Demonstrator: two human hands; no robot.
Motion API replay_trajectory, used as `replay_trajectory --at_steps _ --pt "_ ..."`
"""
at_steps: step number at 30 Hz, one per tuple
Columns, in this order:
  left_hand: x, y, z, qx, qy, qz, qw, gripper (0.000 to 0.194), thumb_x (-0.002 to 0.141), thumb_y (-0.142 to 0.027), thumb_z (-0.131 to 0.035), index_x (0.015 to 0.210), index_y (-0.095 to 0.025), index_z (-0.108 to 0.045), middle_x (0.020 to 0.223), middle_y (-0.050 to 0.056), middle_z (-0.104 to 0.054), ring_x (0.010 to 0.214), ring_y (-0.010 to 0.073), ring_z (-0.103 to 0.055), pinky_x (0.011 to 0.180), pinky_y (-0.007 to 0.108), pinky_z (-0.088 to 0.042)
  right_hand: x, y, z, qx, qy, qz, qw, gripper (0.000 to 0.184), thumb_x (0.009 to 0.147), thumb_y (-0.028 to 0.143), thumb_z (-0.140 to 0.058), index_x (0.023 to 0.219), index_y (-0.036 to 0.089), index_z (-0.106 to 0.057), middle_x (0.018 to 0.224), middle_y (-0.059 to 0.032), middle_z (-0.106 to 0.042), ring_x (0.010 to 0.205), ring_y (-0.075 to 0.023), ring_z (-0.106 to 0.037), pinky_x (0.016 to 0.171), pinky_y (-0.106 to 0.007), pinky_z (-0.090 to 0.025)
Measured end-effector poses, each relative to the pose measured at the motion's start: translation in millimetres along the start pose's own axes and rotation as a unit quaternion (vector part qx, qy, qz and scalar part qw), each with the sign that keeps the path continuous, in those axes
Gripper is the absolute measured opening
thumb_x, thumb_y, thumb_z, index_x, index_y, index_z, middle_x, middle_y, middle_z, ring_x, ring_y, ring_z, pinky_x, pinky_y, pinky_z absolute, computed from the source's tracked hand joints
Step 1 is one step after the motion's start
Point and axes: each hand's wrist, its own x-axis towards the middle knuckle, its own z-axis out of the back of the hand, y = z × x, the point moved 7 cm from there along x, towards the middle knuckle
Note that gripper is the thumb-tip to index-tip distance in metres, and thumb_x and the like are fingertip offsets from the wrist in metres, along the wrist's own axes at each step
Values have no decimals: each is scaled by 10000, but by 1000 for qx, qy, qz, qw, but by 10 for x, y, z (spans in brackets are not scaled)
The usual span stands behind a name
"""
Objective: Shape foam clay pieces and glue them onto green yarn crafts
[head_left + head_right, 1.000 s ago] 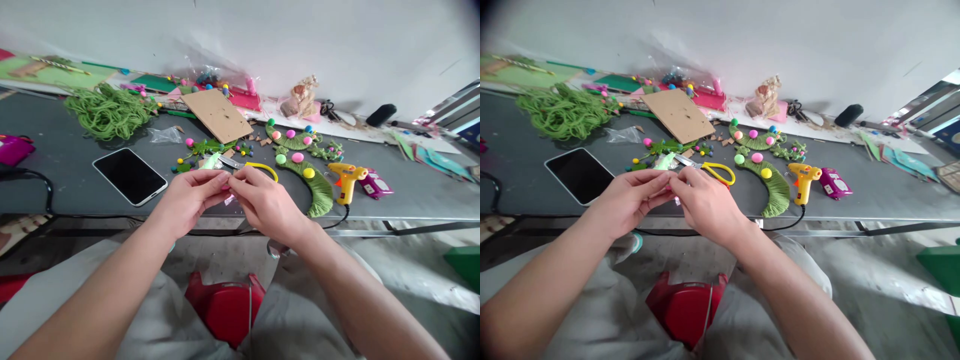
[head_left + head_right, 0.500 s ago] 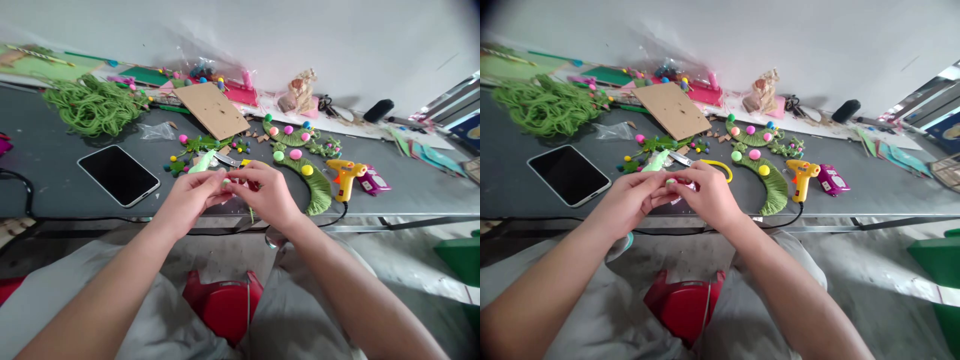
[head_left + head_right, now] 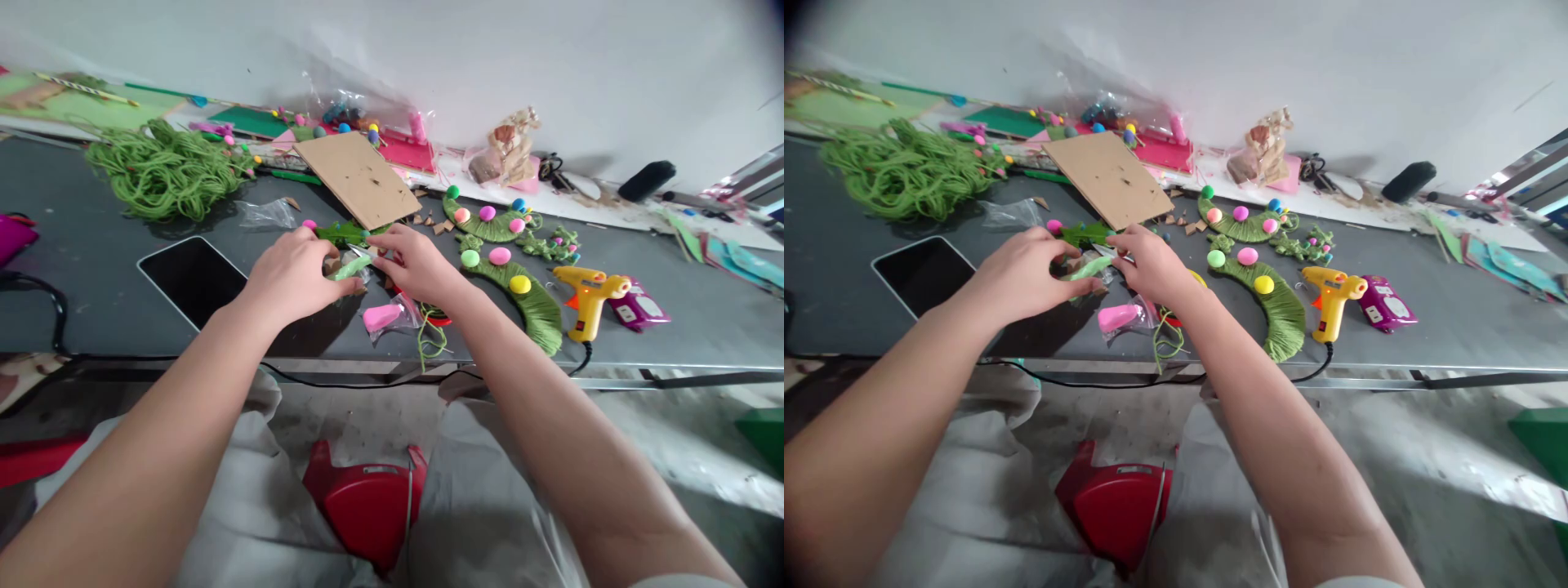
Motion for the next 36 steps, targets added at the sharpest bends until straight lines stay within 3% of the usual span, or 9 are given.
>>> replay_trajectory --at_steps 4,7,15,18,23,28,30,33,36 --pt "-8 -42 -40 -29 2 -51 998 416 910 -491 -644 1122 -166 -794 1043 134 -684 1054 334 -680 952 458 -560 -23 41 -62 -20 32 8 999 306 957 103 -635 1226 125 -779 1152 -133 -702 996 -230 -665 920 -352 -499" --pt "-35 -32 -16 -43 -5 -72 996 448 923 -469 -606 1169 -141 -786 1079 147 -686 1078 339 -673 977 472 -549 -62 117 -55 -27 44 26 998 221 968 143 -663 1151 145 -787 1124 -106 -696 980 -217 -657 889 -327 -477" --pt "-101 -71 -2 -50 -14 -106 993 423 924 -502 -605 1050 -138 -777 1081 150 -678 1059 330 -673 981 467 -552 -158 329 -123 -57 42 46 996 219 1034 210 -540 950 153 -734 1026 -96 -670 893 -202 -589 722 -305 -373" --pt "-117 -48 9 -30 -20 -109 993 364 914 -434 -604 1051 -147 -781 1090 149 -671 1077 344 -654 1001 490 -539 -139 272 -28 -25 -9 30 999 225 1025 215 -550 857 161 -690 907 -57 -641 833 -175 -562 738 -303 -382" --pt "-158 18 74 -10 -31 -87 996 389 904 -375 -610 1183 -161 -776 1152 159 -666 1113 368 -650 1051 527 -527 -183 -107 429 46 -170 -67 982 245 1034 229 -530 849 156 -674 756 -7 -552 725 -150 -498 713 -313 -390" --pt "-299 -130 210 -84 -81 -41 992 641 851 -211 -630 1491 -172 -603 1340 164 -639 1304 367 -605 1182 511 -475 -332 -87 440 98 -136 -36 985 217 1026 298 -609 917 170 -746 814 -16 -627 776 -162 -553 760 -319 -448" --pt "-384 -241 174 -228 -58 -15 972 599 883 -179 -599 1482 -185 -609 1401 137 -654 1321 330 -629 1181 479 -493 -412 50 360 108 -98 -7 989 224 1043 285 -590 974 176 -773 865 -28 -640 802 -163 -575 775 -316 -467" --pt "-517 -453 27 -435 23 19 900 509 949 -269 -644 1452 -196 -624 1448 118 -686 1310 300 -673 1121 442 -557 -549 250 281 129 -55 18 990 217 1051 269 -597 1041 184 -796 944 -41 -644 813 -149 -595 772 -300 -489" --pt "-609 -546 -59 -536 35 72 840 472 873 -293 -803 1317 -195 -677 1334 105 -752 1196 264 -736 1015 374 -620 -686 390 302 129 -54 36 990 215 1053 277 -616 1042 181 -807 962 -45 -638 824 -145 -611 796 -302 -512"
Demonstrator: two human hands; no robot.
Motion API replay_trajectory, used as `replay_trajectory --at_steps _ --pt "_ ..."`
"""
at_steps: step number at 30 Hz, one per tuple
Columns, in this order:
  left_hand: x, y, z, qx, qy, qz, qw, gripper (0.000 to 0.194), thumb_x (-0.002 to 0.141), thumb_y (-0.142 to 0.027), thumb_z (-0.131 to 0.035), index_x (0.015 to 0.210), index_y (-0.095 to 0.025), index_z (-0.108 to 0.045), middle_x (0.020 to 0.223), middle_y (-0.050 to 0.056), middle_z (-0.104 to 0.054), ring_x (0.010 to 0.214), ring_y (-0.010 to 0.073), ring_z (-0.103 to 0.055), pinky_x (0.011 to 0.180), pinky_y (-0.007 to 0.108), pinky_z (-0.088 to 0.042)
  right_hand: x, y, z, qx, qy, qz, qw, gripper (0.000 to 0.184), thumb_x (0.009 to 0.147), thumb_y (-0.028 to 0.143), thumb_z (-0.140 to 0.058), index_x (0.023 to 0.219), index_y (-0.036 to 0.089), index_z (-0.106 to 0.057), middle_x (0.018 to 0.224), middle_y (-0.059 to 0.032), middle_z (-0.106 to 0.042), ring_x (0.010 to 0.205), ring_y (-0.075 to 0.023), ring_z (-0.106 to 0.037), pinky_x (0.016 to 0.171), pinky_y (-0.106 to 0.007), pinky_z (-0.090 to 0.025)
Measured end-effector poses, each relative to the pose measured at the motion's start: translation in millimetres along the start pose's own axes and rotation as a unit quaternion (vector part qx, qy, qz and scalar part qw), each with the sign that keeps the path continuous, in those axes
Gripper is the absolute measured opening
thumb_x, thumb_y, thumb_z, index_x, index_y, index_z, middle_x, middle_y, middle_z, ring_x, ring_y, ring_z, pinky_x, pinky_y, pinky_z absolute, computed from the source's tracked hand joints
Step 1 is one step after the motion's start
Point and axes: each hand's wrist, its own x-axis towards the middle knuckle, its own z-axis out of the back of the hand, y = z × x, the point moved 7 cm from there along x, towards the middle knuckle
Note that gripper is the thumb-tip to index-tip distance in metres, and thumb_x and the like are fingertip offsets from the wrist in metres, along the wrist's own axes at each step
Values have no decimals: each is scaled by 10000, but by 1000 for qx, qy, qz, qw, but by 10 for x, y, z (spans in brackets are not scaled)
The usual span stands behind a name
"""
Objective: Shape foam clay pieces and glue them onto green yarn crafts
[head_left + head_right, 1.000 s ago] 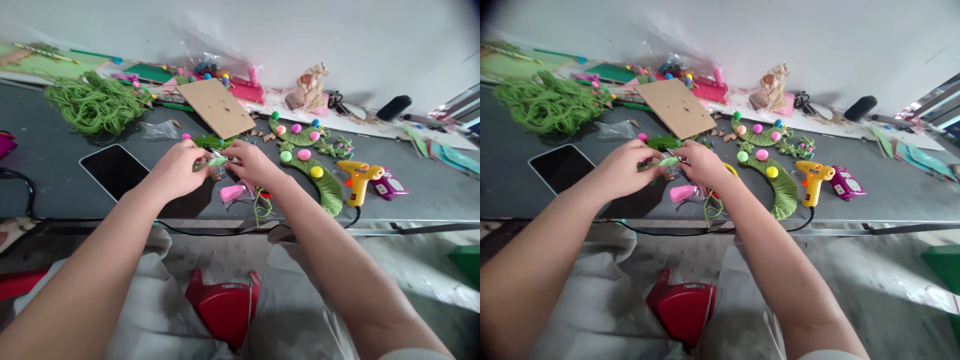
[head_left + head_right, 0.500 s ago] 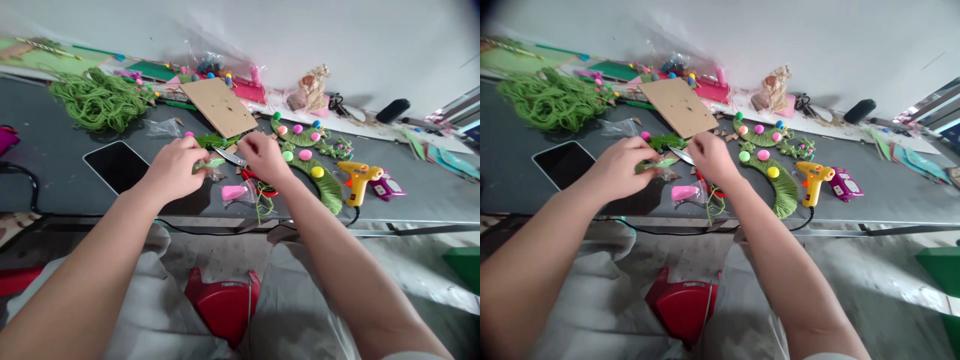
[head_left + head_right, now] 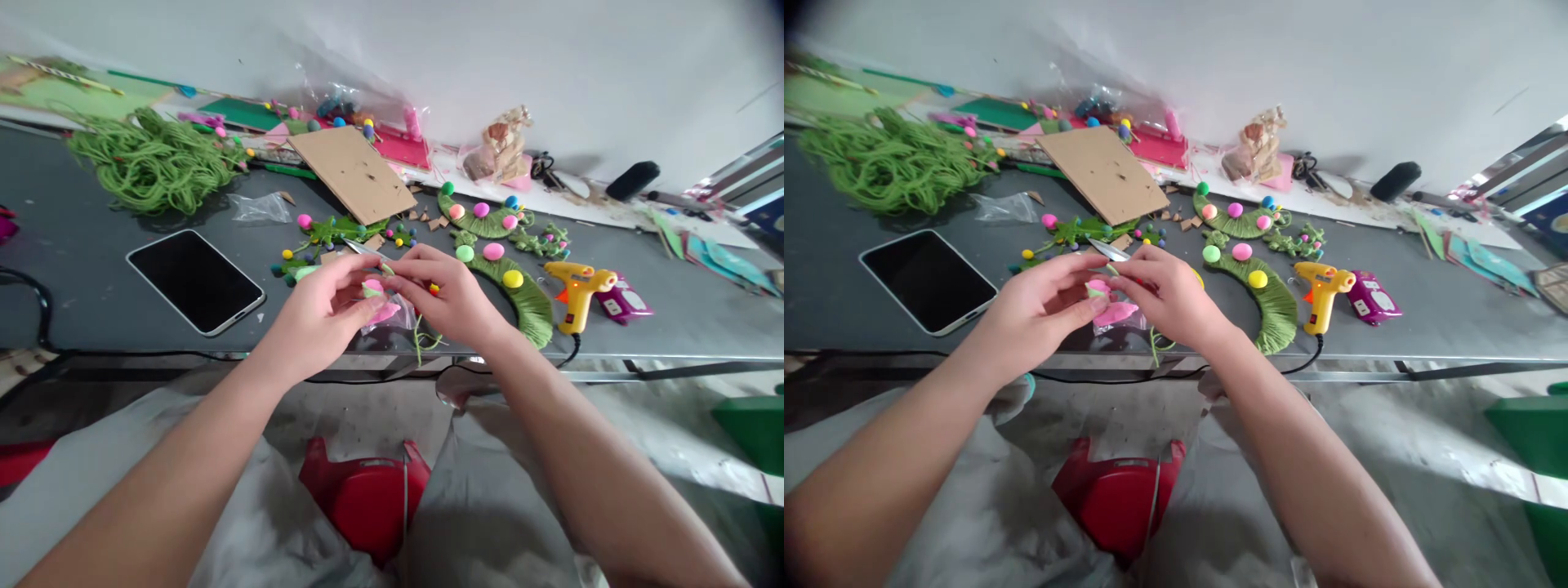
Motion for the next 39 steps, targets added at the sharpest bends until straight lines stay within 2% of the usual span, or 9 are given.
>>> replay_trajectory --at_steps 4,10,15,20,23,26,29,34,39 --pt "-31 153 -36 -106 -29 72 991 376 780 -335 -930 1052 -203 -706 1046 49 -808 983 213 -792 897 321 -655 -139 139 7 -25 27 33 999 265 1089 262 -537 1144 179 -782 1018 -74 -648 907 -169 -641 869 -327 -544" --pt "-29 267 -108 -195 -15 105 975 411 769 -313 -942 1108 -214 -733 997 39 -831 962 220 -814 917 354 -666 -282 239 -35 -117 92 20 989 395 1045 204 -492 1408 185 -647 1257 -146 -649 1120 -257 -656 982 -418 -574" --pt "-31 257 -93 -192 -28 97 976 381 757 -334 -936 1064 -208 -748 987 47 -830 964 236 -814 944 389 -670 -297 335 -177 -261 128 15 957 463 1035 218 -454 1447 85 -618 1280 -216 -650 1037 -320 -663 810 -464 -591" --pt "-20 158 159 9 -65 22 998 380 852 -411 -778 1180 -222 -743 1077 74 -811 989 266 -792 885 422 -669 -172 271 -128 -141 54 8 989 381 1043 262 -533 1377 160 -685 1202 -137 -662 992 -237 -656 858 -378 -568" --pt "-6 55 428 147 -131 -23 980 307 928 -315 -614 1179 -216 -760 1120 73 -770 1059 275 -731 956 454 -612 -24 38 -39 -86 -8 -31 996 334 1015 225 -578 1293 158 -749 1111 -104 -662 891 -191 -638 859 -348 -551" --pt "50 -42 596 270 -167 -60 946 333 928 -219 -489 1098 -179 -773 1128 102 -686 1123 308 -651 1084 527 -508 173 -211 -86 -76 -13 -66 995 287 987 195 -602 1191 129 -793 1063 -100 -680 869 -188 -633 885 -353 -539" --pt "156 -38 578 374 -125 -76 916 326 844 -259 -625 1128 -192 -772 1117 127 -622 1127 366 -623 1103 571 -481 364 -355 -253 -85 23 -69 994 282 979 166 -584 1166 140 -794 1098 -110 -719 946 -214 -646 937 -369 -527" --pt "270 67 469 565 -49 -89 819 485 817 -344 -704 1283 -216 -749 1189 172 -589 1145 422 -617 1016 563 -551 514 -427 -466 -104 60 -59 991 302 918 109 -592 1125 164 -804 1163 -126 -732 1040 -241 -664 952 -359 -513" --pt "274 99 500 584 -45 -97 804 460 860 -363 -668 1274 -188 -766 1169 184 -599 1127 431 -626 980 558 -561 497 -358 -454 -108 66 -27 992 295 862 147 -630 1094 183 -810 1070 -89 -714 876 -203 -638 819 -325 -489"
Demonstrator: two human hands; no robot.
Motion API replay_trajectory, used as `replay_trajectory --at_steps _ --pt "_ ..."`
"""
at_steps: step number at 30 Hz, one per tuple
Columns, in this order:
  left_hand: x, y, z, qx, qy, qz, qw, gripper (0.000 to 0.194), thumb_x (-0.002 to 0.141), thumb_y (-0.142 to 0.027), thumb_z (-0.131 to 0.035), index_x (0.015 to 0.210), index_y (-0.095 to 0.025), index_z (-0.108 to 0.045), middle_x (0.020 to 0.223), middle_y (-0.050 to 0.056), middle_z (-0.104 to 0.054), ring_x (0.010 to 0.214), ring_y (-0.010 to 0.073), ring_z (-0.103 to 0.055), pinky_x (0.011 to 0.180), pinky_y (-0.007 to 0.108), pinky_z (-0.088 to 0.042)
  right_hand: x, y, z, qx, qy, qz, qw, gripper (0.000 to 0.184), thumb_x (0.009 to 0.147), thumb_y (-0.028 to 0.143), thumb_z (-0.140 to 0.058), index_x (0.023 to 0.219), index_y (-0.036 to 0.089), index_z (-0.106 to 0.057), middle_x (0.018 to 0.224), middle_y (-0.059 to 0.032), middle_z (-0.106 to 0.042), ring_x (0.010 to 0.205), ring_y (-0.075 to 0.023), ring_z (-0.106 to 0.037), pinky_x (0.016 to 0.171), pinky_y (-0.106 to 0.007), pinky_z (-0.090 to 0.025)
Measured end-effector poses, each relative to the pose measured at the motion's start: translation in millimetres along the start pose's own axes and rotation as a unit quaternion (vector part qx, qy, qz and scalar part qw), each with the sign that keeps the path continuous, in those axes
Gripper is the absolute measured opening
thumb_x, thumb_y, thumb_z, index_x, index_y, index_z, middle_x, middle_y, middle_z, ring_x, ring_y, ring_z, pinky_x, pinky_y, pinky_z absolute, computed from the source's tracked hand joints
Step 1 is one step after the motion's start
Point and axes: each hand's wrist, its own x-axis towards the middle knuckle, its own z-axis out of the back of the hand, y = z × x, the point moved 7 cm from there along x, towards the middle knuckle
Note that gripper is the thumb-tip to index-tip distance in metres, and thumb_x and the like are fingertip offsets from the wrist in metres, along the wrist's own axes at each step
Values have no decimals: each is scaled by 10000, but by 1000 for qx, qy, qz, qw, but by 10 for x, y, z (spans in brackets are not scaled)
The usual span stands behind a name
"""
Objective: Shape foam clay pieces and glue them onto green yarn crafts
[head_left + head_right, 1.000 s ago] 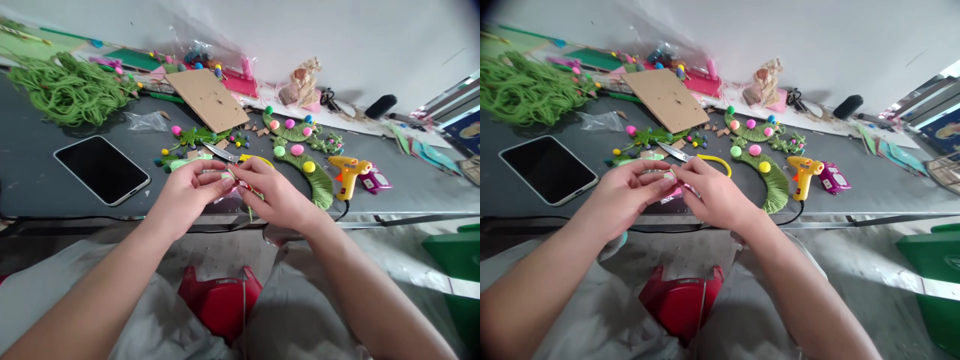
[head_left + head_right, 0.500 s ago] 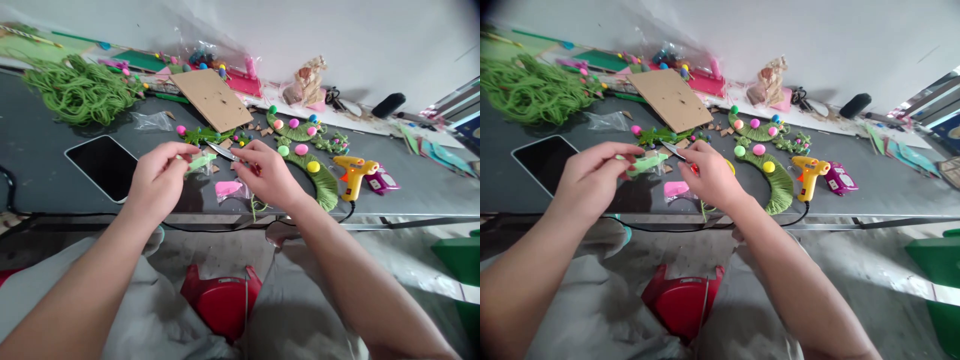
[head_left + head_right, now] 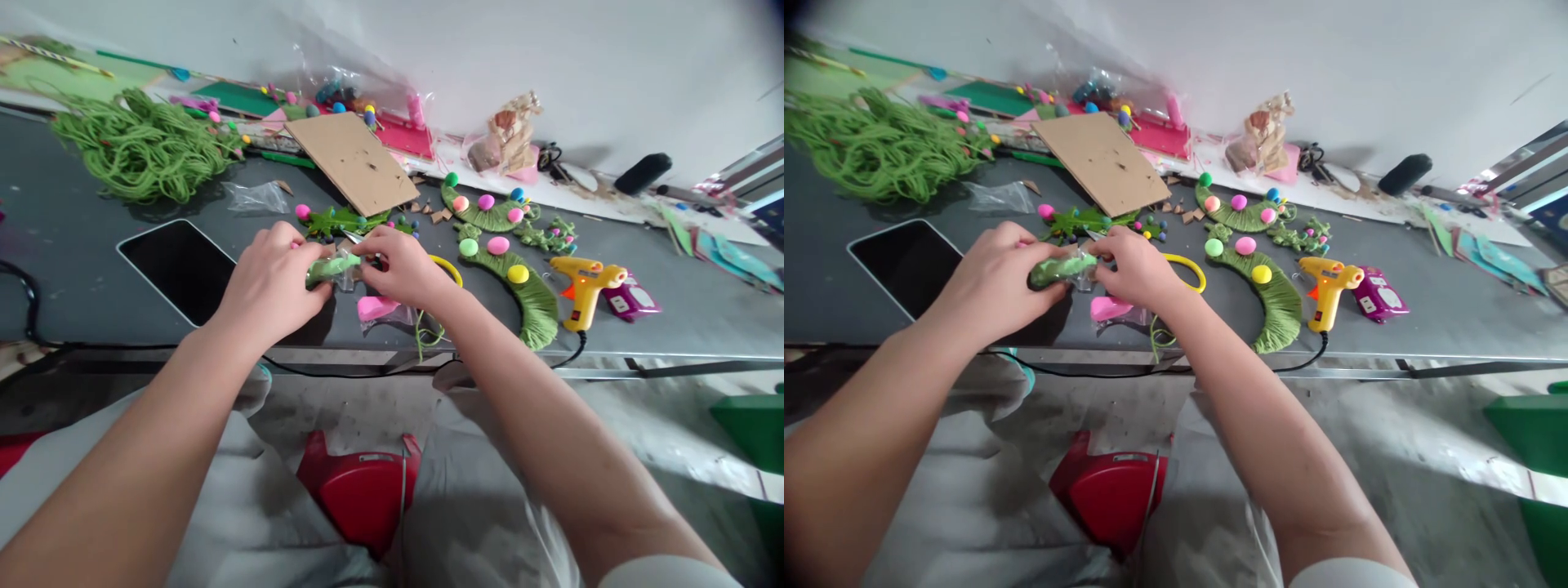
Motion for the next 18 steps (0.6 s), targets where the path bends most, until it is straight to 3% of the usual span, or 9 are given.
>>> replay_trajectory --at_steps 7,11,15,18 --pt "-53 -27 8 18 -15 9 1000 370 909 -386 -623 1163 -182 -798 1144 170 -620 1071 398 -648 939 520 -565 -46 14 19 33 -10 -17 999 121 933 252 -694 906 162 -770 928 -51 -686 824 -167 -578 785 -301 -446" --pt "-63 -2 15 31 -10 35 999 338 947 -395 -571 1091 -196 -802 1143 173 -638 1058 413 -656 898 545 -566 -47 -84 117 55 -64 -51 995 122 965 227 -649 892 168 -728 911 -42 -704 776 -152 -563 770 -301 -442" --pt "-80 27 80 -8 -30 56 998 506 895 -356 -626 1350 -150 -702 1212 215 -624 1145 472 -627 980 624 -543 -136 -263 383 87 -150 -98 980 163 979 283 -659 887 161 -717 848 -26 -696 701 -136 -522 713 -308 -429" --pt "-149 -66 133 -144 -54 55 986 750 829 -271 -666 1552 -135 -521 1292 203 -616 1236 445 -606 1047 595 -535 -248 -229 483 111 -143 -74 981 162 971 283 -686 900 150 -746 841 -20 -694 698 -126 -519 696 -299 -429"
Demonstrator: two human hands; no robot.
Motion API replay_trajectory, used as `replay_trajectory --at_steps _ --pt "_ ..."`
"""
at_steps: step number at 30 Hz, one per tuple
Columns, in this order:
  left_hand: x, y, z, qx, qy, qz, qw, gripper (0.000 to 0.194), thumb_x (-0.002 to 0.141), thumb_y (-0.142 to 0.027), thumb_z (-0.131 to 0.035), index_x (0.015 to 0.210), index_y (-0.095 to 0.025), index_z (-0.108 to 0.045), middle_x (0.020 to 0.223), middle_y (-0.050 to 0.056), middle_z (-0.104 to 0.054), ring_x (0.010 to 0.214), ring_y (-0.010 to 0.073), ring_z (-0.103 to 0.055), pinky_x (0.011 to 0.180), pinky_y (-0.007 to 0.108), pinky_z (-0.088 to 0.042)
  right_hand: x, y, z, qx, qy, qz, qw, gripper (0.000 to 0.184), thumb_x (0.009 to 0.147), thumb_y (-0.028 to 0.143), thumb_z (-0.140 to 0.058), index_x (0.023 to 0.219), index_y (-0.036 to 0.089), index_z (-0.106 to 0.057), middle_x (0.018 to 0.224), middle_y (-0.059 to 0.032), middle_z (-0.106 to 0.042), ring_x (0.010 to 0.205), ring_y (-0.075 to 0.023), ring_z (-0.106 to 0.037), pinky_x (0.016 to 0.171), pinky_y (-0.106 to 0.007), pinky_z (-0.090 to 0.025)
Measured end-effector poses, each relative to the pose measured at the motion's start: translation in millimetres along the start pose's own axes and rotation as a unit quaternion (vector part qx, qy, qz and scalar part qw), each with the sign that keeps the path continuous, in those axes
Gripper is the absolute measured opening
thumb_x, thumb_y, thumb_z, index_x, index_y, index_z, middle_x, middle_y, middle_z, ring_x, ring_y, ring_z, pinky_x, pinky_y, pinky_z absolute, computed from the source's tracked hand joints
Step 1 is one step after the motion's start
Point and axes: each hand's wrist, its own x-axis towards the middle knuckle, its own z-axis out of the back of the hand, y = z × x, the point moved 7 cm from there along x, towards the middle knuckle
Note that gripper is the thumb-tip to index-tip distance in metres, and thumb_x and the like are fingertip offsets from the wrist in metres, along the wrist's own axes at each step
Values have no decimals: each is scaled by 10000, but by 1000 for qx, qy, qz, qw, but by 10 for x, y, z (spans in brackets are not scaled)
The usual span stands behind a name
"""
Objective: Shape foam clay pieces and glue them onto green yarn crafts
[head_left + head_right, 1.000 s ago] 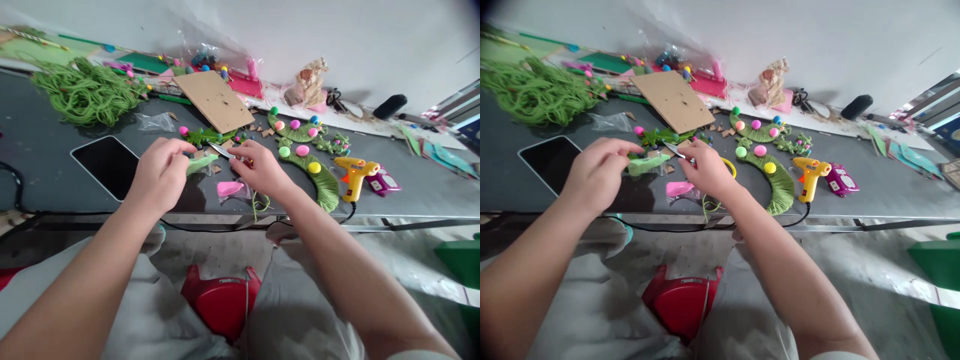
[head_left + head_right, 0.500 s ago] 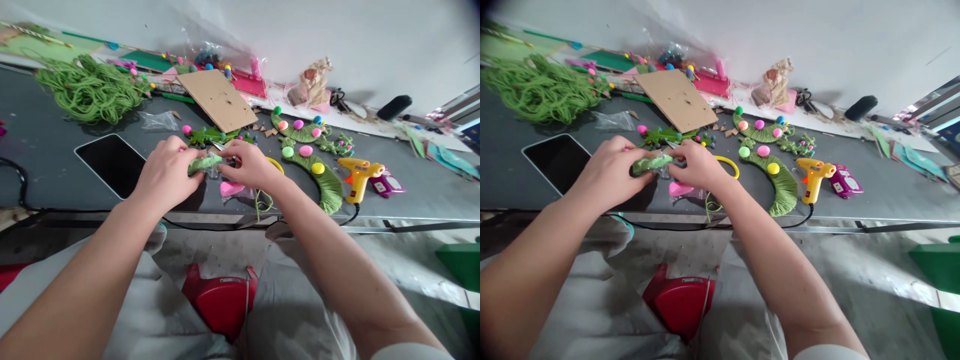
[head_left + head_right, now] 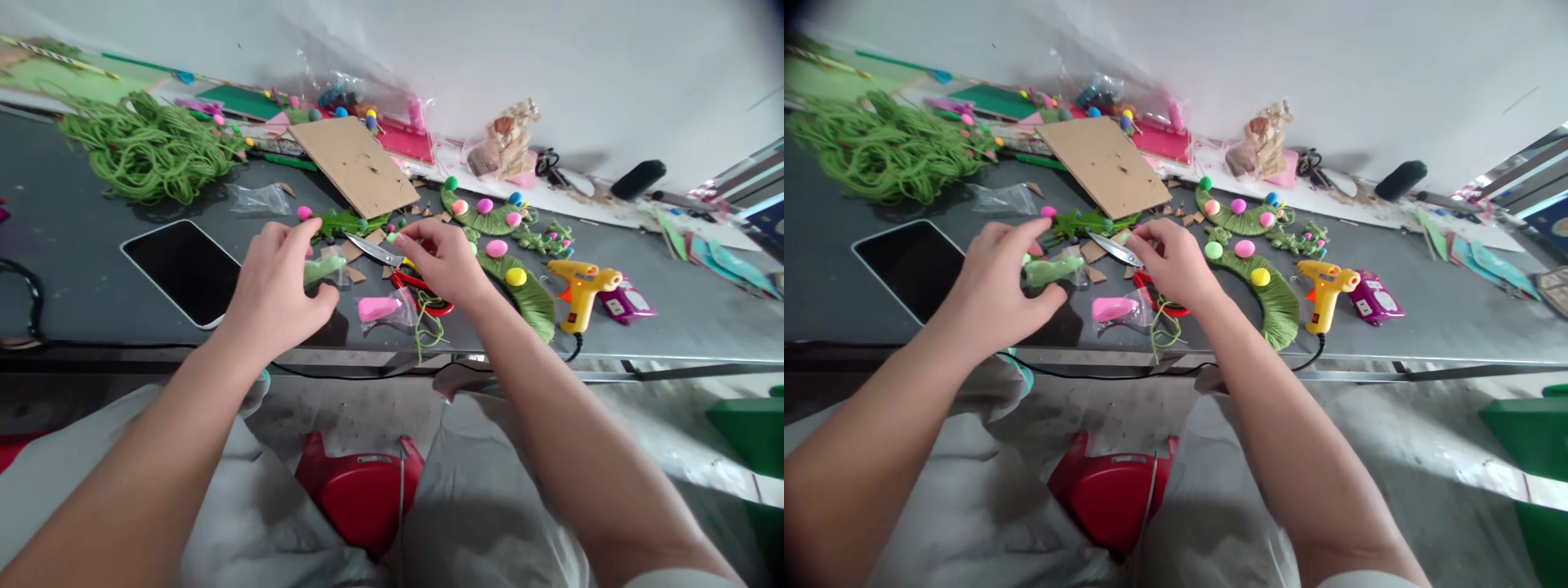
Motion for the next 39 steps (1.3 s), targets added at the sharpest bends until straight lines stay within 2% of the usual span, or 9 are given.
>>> replay_trajectory --at_steps 4,7,9,13,17,24,28,34,39 --pt "-198 -235 -204 -269 105 22 957 544 941 -297 -632 1482 -269 -576 1350 89 -684 1085 283 -709 964 451 -598 -259 230 6 70 60 48 995 175 950 337 -770 956 166 -808 880 -18 -706 697 -109 -553 661 -277 -442" --pt "-302 -412 -288 -336 126 18 933 367 974 -337 -686 1330 -253 -652 1322 77 -723 1138 265 -721 1022 422 -589 -468 356 30 106 85 51 989 188 938 372 -807 960 187 -834 871 -12 -690 685 -98 -569 619 -265 -436" --pt "-320 -457 -310 -367 116 38 922 332 919 -342 -781 1217 -250 -665 1246 57 -752 1080 246 -748 962 378 -615 -578 364 95 106 81 36 990 184 916 369 -834 940 186 -834 857 -10 -682 660 -91 -548 582 -261 -418" --pt "-303 -477 -305 -349 79 66 931 297 836 -387 -883 1011 -252 -685 1014 7 -785 870 210 -772 800 319 -624 -731 309 273 82 50 20 995 156 886 319 -866 921 172 -827 819 -2 -671 639 -84 -526 567 -256 -419" --pt "-303 -557 -320 -318 61 32 945 261 881 -444 -849 1072 -279 -783 1047 -3 -813 850 199 -773 831 321 -631 -819 304 354 46 39 43 997 115 979 256 -761 1027 176 -829 893 -25 -699 727 -102 -597 647 -260 -488" --pt "-344 -679 -381 -447 88 31 890 304 871 -313 -872 1170 -304 -818 1259 -19 -790 1102 201 -769 1011 273 -628 -860 315 359 23 34 54 998 110 967 246 -779 1014 166 -840 895 -20 -682 764 -104 -611 724 -275 -521" --pt "-339 -723 -353 -454 111 55 882 285 850 -322 -894 1120 -252 -836 1196 9 -827 1070 202 -786 953 256 -656 -864 309 354 15 28 35 999 87 919 248 -827 960 171 -831 878 -9 -675 701 -91 -563 648 -266 -478" --pt "-325 -709 -253 -396 66 45 915 189 837 -299 -910 1022 -289 -870 1002 -51 -860 829 96 -787 759 117 -635 -865 291 356 27 6 2 1000 288 825 424 -916 905 179 -788 843 6 -647 637 -82 -499 575 -266 -428" --pt "-305 -644 -220 -409 19 49 911 164 804 -232 -924 950 -292 -879 918 -35 -856 752 113 -789 720 156 -663 -845 238 356 91 15 -36 995 400 768 537 -928 890 183 -789 829 1 -664 651 -93 -511 565 -271 -414"
